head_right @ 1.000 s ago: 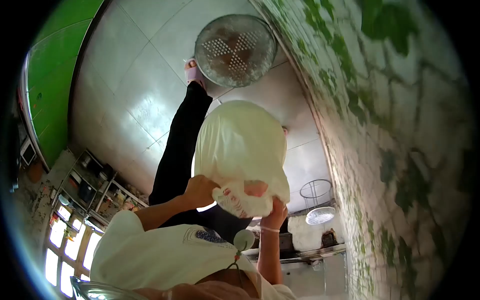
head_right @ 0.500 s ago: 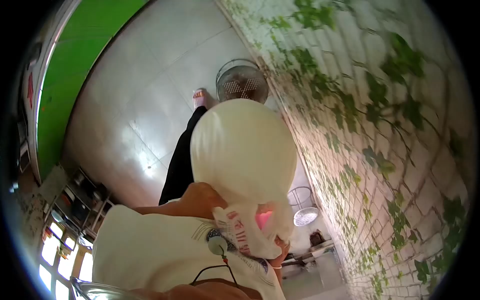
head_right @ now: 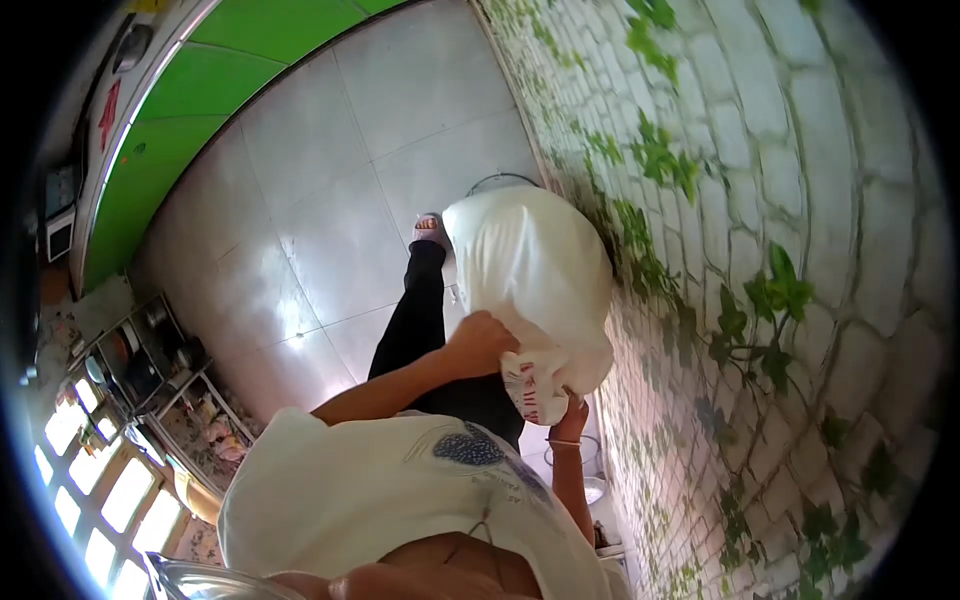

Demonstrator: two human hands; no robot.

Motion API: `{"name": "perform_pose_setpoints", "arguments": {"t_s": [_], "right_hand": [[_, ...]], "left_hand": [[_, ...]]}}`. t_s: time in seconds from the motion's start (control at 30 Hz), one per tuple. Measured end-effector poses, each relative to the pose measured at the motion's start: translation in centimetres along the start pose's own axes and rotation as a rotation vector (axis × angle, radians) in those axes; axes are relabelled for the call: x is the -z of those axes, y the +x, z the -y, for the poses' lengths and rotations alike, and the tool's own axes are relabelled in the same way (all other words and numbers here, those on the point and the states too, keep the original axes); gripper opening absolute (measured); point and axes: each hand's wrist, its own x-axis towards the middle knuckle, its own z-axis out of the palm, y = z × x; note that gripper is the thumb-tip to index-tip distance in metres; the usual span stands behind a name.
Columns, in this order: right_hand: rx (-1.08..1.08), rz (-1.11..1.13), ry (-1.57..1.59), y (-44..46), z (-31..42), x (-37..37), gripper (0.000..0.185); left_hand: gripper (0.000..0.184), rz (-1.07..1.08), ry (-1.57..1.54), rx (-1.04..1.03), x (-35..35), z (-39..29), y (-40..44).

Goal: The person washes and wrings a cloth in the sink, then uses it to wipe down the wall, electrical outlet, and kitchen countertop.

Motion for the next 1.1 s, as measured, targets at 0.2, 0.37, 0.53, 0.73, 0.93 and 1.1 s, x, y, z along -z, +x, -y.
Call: {"name": "perform_pose_setpoints", "arguments": {"t_s": [0.2, 0.37, 0.53, 0.73, 0.93, 1.1], "right_hand": [[-0.345, -0.175, 1.175, 4.3, 6.3, 2.5, 0.036], [-0.440, -0.394, 1.263, 5.7, 10.2, 2.5, 0.038], [-0.487, -0.460, 1.334, 5.2, 10.5, 3.1, 0.037], [-0.301, -0.591, 0.608, 3.0, 10.1, 5.0, 0.037], [-0.253, -0.529, 0.604, 2.5, 3.4, 2.1, 0.040], [-0.338, -0.167, 0.442, -0.9, 0.0, -2.4, 0.020]], "left_hand": [[0.035, -0.139, 0.081, -0.148, 4.9, 1.9, 0.3], [0.037, -0.362, -0.231, 0.007, 10.5, 8.8, -5.7], [0.030, -0.599, -0.202, 0.498, 11.2, 23.0, -15.2], [0.023, -0.807, -0.816, 1.260, 7.5, 32.7, -29.5], [0.034, -0.887, -0.953, 1.283, 0.9, 25.5, -37.5], [0.025, -0.828, -1.150, 1.351, -3.4, 20.6, -40.1]]}}
